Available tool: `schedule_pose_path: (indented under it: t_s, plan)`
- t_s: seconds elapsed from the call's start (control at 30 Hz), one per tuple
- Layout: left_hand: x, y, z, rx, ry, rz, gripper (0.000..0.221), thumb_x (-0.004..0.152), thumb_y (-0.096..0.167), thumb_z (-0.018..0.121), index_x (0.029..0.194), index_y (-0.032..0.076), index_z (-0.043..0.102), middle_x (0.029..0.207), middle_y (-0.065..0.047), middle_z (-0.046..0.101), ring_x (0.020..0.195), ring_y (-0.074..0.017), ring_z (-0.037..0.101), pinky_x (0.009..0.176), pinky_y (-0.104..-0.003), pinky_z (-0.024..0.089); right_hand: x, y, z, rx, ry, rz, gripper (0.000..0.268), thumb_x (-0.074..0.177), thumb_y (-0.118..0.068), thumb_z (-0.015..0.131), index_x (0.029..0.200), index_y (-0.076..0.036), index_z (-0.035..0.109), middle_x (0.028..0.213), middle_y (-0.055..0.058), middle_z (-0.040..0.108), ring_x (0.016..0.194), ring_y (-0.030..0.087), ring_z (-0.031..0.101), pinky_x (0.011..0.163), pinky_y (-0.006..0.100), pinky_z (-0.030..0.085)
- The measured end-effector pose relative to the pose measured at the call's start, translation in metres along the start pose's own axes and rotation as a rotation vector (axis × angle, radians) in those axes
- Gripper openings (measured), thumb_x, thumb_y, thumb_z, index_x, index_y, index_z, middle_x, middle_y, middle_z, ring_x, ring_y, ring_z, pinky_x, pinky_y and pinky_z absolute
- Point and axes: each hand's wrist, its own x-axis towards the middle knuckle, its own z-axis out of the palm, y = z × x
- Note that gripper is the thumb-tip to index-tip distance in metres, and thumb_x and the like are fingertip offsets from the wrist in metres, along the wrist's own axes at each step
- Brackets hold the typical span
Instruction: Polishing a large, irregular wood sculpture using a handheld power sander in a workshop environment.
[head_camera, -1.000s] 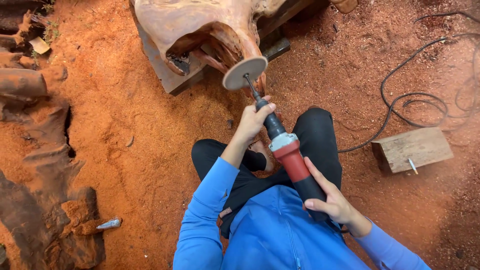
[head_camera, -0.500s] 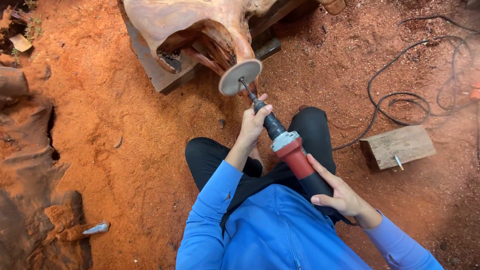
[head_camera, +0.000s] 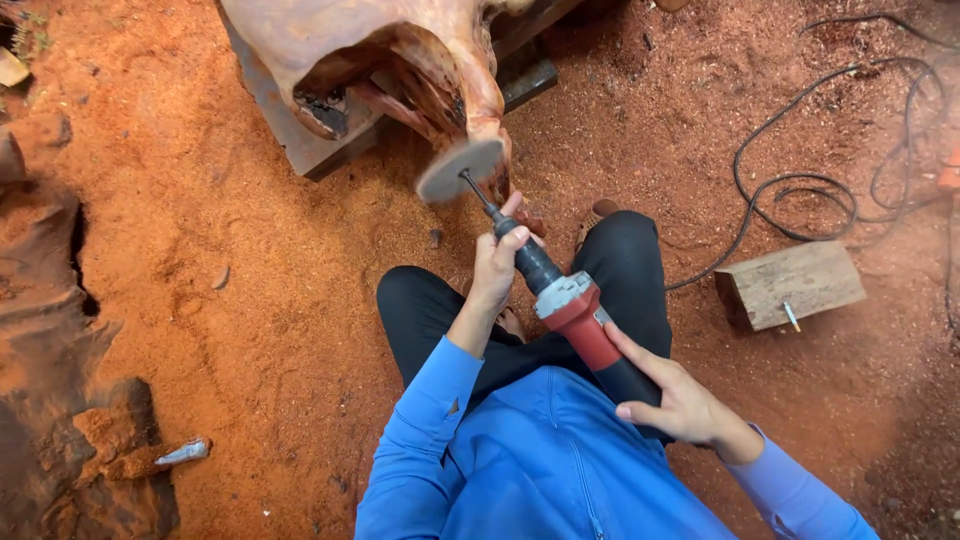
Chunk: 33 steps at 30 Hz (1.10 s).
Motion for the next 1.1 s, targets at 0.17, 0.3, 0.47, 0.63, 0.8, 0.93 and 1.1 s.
schedule_pose_path:
  t_s: [0.17,0.3,0.47,0.63,0.8,0.93,1.1]
  plan:
    - [-0.001,0.018,0.0,0.014,0.018,0.013,0.071,0.09,0.037,0.068,0.146,-0.004,0.054,0.073,-0.015,0.071,0.071,-0.0135,0.064,0.06,-0.025,0.053,0.003,-0.013,0.007,0.07,0.015,-0.045,0.101,0.074,-0.025,0.087,0.161,-0.011,0.037,0.146,0.019,0.062,0.128,0.026,0.059,0.097,0.045,0.053]
    - [-0.008,0.012,-0.007,-0.118,-0.009,-0.142,0.08,0.087,0.032,0.068,0.153,-0.005,0.042,0.081,-0.01,0.071,0.07,-0.0155,0.064,0.072,-0.03,0.055,-0.002,-0.024,0.006,-0.107,-0.117,0.163,0.102,0.081,-0.04,0.078,0.162,-0.015,0.021,0.17,0.006,0.028,0.153,0.02,0.035,0.123,0.035,0.024]
    - [-0.005,0.014,-0.01,-0.178,0.05,-0.17,0.083,0.084,0.032,0.067,0.155,-0.001,0.042,0.076,-0.01,0.07,0.068,-0.0138,0.064,0.068,-0.028,0.055,0.008,-0.034,0.011,-0.097,-0.12,0.171,0.102,0.082,-0.04,0.077,0.162,-0.015,0.02,0.171,0.005,0.024,0.154,0.019,0.03,0.124,0.035,0.021]
    - [-0.015,-0.007,-0.022,-0.178,-0.042,-0.143,0.085,0.088,0.036,0.067,0.157,-0.004,0.036,0.078,-0.008,0.071,0.07,-0.0168,0.067,0.076,-0.031,0.058,-0.003,-0.036,0.014,-0.133,-0.127,0.2,0.102,0.081,-0.037,0.078,0.162,-0.015,0.021,0.171,0.007,0.026,0.153,0.02,0.034,0.122,0.035,0.023]
    - [-0.009,-0.013,-0.015,-0.155,-0.039,-0.116,0.056,0.087,0.04,0.067,0.119,-0.004,0.055,0.12,-0.012,0.058,0.083,-0.015,0.068,0.082,-0.03,0.054,-0.007,-0.028,0.018,-0.298,-0.085,0.13,0.1,0.08,-0.035,0.081,0.161,-0.014,0.026,0.169,0.011,0.028,0.154,0.025,0.033,0.124,0.038,0.023]
    - [-0.009,0.01,-0.007,-0.162,-0.055,-0.075,0.079,0.088,0.039,0.065,0.156,0.005,0.044,0.075,-0.009,0.071,0.078,-0.0141,0.066,0.092,-0.033,0.052,-0.005,-0.047,0.015,-0.174,-0.06,0.179,0.101,0.078,-0.038,0.079,0.161,-0.014,0.027,0.167,0.009,0.036,0.147,0.019,0.042,0.12,0.033,0.027]
    - [-0.021,-0.016,-0.011,-0.217,-0.027,-0.11,0.05,0.086,0.036,0.067,0.117,-0.001,0.057,0.119,-0.014,0.055,0.093,-0.0179,0.067,0.08,-0.029,0.055,-0.014,-0.038,0.024,-0.232,-0.079,0.216,0.102,0.078,-0.036,0.082,0.161,-0.018,0.026,0.169,0.007,0.03,0.153,0.021,0.035,0.123,0.036,0.025]
